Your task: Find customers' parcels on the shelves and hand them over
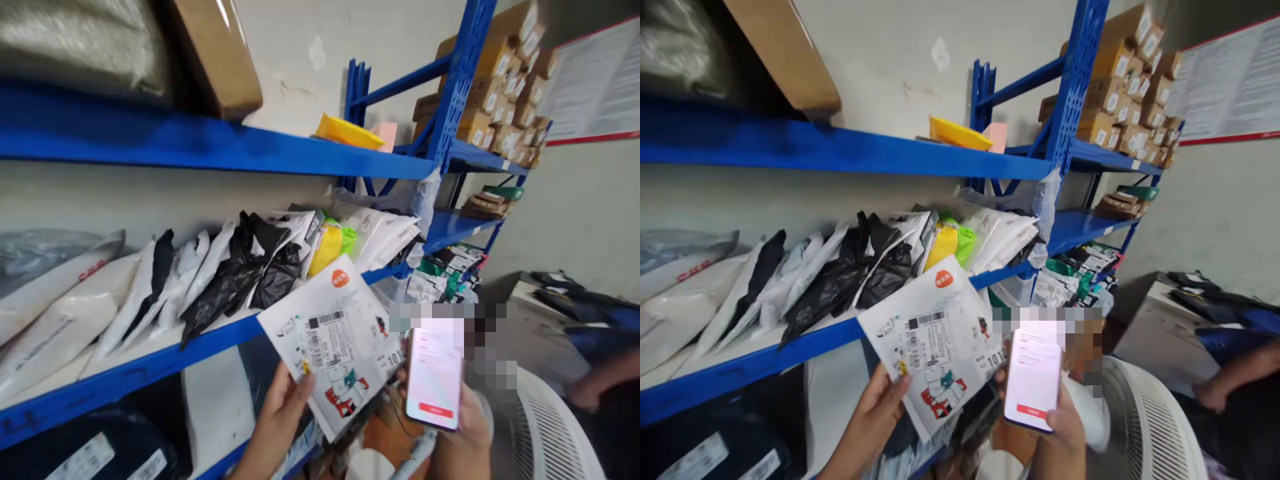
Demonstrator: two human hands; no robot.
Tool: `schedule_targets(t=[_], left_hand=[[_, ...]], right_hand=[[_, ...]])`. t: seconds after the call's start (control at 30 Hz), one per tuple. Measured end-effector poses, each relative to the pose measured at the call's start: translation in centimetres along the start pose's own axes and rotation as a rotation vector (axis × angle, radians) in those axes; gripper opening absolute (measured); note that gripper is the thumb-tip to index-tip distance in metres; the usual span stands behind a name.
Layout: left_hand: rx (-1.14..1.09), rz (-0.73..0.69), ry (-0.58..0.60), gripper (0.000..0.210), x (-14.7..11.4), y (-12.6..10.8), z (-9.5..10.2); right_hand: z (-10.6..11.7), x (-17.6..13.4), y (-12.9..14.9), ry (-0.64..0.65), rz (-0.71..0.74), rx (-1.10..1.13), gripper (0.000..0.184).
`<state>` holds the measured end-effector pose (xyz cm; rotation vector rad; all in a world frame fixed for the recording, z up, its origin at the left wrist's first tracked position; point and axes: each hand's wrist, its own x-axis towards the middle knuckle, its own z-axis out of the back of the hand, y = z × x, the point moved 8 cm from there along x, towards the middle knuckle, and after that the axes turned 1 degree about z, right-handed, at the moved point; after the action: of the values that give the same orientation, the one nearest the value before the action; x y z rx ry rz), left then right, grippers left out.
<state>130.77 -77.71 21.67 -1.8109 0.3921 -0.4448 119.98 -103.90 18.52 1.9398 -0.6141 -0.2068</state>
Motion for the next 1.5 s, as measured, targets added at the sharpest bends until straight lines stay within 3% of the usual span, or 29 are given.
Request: schedule_targets(t=[0.1, 0.2, 0.27, 0.33, 0.47, 0.6, 0.73, 0.87, 1.03, 1.17, 1.3, 1.5], left_hand=[[0.078, -0.017, -0.318, 0.063, -2.8, 0.5, 6.2], [0.443, -0.041, -0.487, 0.048, -7.0, -1.1, 13.4], [0.725, 0.028, -0.49, 0.042, -9.8, -1.8, 17.6], [0.957, 0.094, -0.47, 0.04, -12.2, -2.0, 20.9], [1.139, 0.13, -0.414, 0.038, -15.1, -1.4, 24.7], [1.186, 0.16, -0.389, 0.042, -16.9, -0.6, 26.4], [1.265, 0.203, -0.423, 0.043, -18.7, -0.7, 27.8], [1.361, 0.253, -0.385, 0.045, -19.6, -0.5, 28.8], [1.342, 0.208, -0.304, 0.042, -19.4, 0.0, 28.6], [1.325, 0.207, -0.257, 0.041, -18.9, 0.3, 27.8], [1.274, 0.199, -0.227, 0.038, -18.3, 0.6, 26.9], [1.235, 0.186, -0.186, 0.037, -17.5, 1.2, 26.1]], right_hand=[[-3.8, -2.0, -5.1, 0.183, -0.23, 0.083, 0.079], [-7.2, -5.4, -10.1, 0.377, -0.495, 0.073, 0.077], [-8.0, -7.5, -13.0, 0.406, -0.621, 0.063, 0.066], [-8.3, -8.9, -15.7, 0.357, -0.725, 0.088, 0.049], [-10.3, -11.4, -20.3, 0.263, -0.89, 0.096, 0.037], [-13.6, -13.1, -21.8, 0.236, -0.918, 0.023, 0.043], [-16.5, -13.4, -20.9, 0.255, -0.875, 0.05, 0.061], [-17.6, -12.7, -19.4, 0.258, -0.773, 0.113, 0.08], [-20.6, -14.8, -19.0, 0.538, -0.823, 0.122, 0.1], [-23.6, -17.4, -19.2, 0.721, -0.859, 0.164, 0.104], [-25.1, -18.7, -19.6, 0.836, -0.826, 0.171, 0.095], [-25.1, -19.0, -19.6, 0.889, -0.812, 0.169, 0.092]])
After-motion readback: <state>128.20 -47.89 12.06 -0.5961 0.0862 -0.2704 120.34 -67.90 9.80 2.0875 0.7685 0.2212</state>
